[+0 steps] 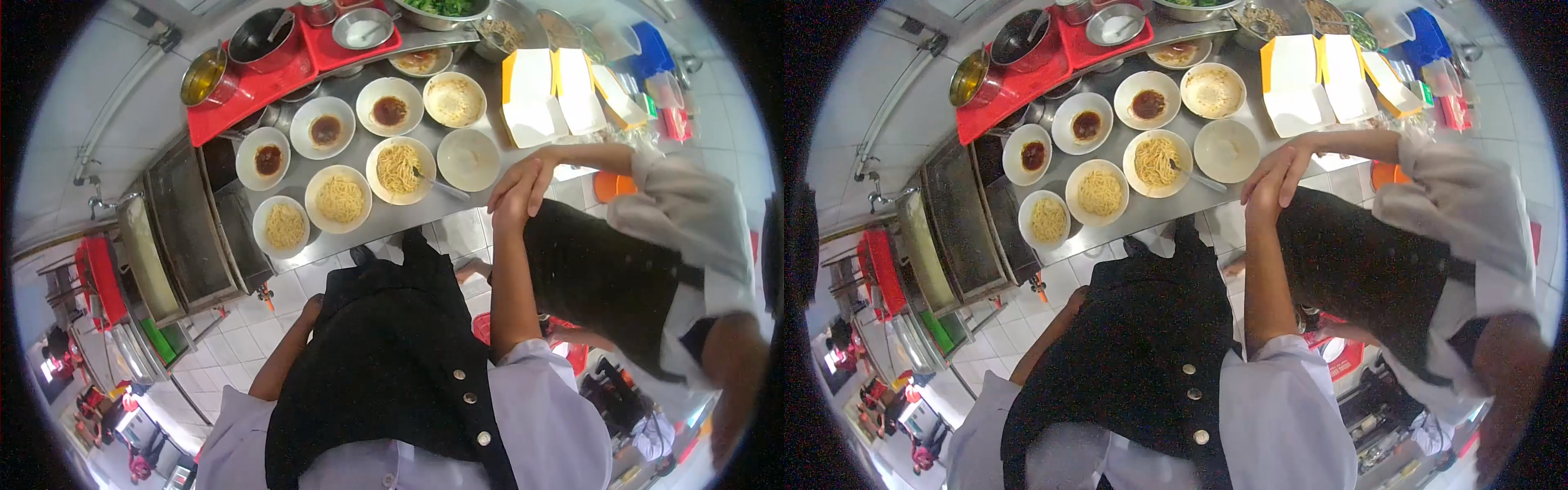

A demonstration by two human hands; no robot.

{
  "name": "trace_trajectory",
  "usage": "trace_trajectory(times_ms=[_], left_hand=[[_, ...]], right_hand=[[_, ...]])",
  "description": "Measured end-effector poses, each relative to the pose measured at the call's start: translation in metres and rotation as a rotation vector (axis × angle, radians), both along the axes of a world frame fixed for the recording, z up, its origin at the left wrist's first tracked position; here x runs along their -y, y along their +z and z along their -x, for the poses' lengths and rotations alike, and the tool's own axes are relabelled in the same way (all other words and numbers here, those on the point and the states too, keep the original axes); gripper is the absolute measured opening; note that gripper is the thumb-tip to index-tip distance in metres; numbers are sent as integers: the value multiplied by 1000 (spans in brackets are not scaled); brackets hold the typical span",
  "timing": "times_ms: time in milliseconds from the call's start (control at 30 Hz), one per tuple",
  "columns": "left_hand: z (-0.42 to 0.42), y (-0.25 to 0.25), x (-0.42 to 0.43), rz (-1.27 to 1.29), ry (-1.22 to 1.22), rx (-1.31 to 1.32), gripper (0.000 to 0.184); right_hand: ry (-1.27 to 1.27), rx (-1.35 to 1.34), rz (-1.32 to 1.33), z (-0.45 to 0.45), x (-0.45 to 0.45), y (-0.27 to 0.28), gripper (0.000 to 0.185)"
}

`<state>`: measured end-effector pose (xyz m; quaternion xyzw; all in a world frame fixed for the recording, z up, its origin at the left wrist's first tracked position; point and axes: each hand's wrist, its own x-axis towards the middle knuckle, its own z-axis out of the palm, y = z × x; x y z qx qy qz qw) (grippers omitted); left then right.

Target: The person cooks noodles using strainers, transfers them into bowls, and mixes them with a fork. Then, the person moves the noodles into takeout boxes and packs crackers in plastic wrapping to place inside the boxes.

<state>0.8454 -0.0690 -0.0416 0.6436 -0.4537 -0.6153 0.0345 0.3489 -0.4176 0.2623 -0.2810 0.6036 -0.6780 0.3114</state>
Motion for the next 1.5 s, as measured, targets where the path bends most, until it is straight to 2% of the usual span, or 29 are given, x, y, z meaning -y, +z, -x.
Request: trace_trajectory(times_ms=[33,67,100,133,200,233,333,367,433,533,633,733,767,833,867,933,967,1067,1133,1200,1300,1333,1400,1433,1500], left_hand=[[1,14,-3,82,-90,12,33],[-3,2,-15,76,-75,12,35],[-8,-28,-22,81,-59,11,37],[-9,-44,-26,86,-42,8,40],[8,-25,-24,1,45,41,41],[17,-19,-21,-44,94,57,41],[22,-27,-28,23,-39,206,41],[24,-24,-33,8,71,164,40],[34,-12,-39,-13,294,77,39],[52,17,-33,-105,235,225,37],[48,-17,-68,167,46,188,36],[56,-35,-81,92,254,165,36],[59,-30,-81,174,118,212,36],[63,-4,-73,335,-166,304,36],[69,2,-70,176,77,251,36],[79,9,-66,-145,552,132,35],[80,10,-71,-64,499,119,35],[78,-14,-95,168,262,152,33],[73,-45,-110,315,6,268,33],[79,-33,-104,219,147,225,35],[95,10,-77,71,372,210,36],[99,22,-73,16,446,211,36],[92,1,-89,66,416,181,36],[91,-8,-93,93,398,162,35],[96,16,-78,4,436,178,35]], right_hand=[[101,123,-62,3,-1,-10,51],[236,196,-129,3,-4,-20,52],[394,107,-190,-1,-7,-27,54],[562,-97,-236,-10,-13,-30,55],[797,-744,-288,-40,-25,-15,25],[747,-1098,-323,-57,-26,-9,18],[769,-1527,-403,-70,-9,-31,15],[752,-1528,-320,-69,-3,-46,14],[794,-1612,-333,-73,2,-42,14],[860,-1686,-289,-69,2,-43,15],[903,-1752,-186,-61,1,-49,18],[1044,-1756,-354,-60,9,-41,17],[1109,-1794,-404,-57,17,-34,19],[1010,-1863,-281,-55,27,-4,22],[956,-1891,-220,-53,33,12,25],[980,-1832,-147,-47,44,33,33],[970,-1825,-114,-50,47,42,31],[994,-1803,-74,-54,59,20,29],[1215,-1651,-69,-63,66,-7,27],[1377,-1213,-146,-61,74,-43,25],[1446,-777,-319,-29,91,-48,24],[1414,-740,-340,-24,91,-38,24],[1338,-668,-393,-14,87,8,24],[1315,-716,-357,-11,83,23,23],[1265,-812,-284,-11,76,44,21]])
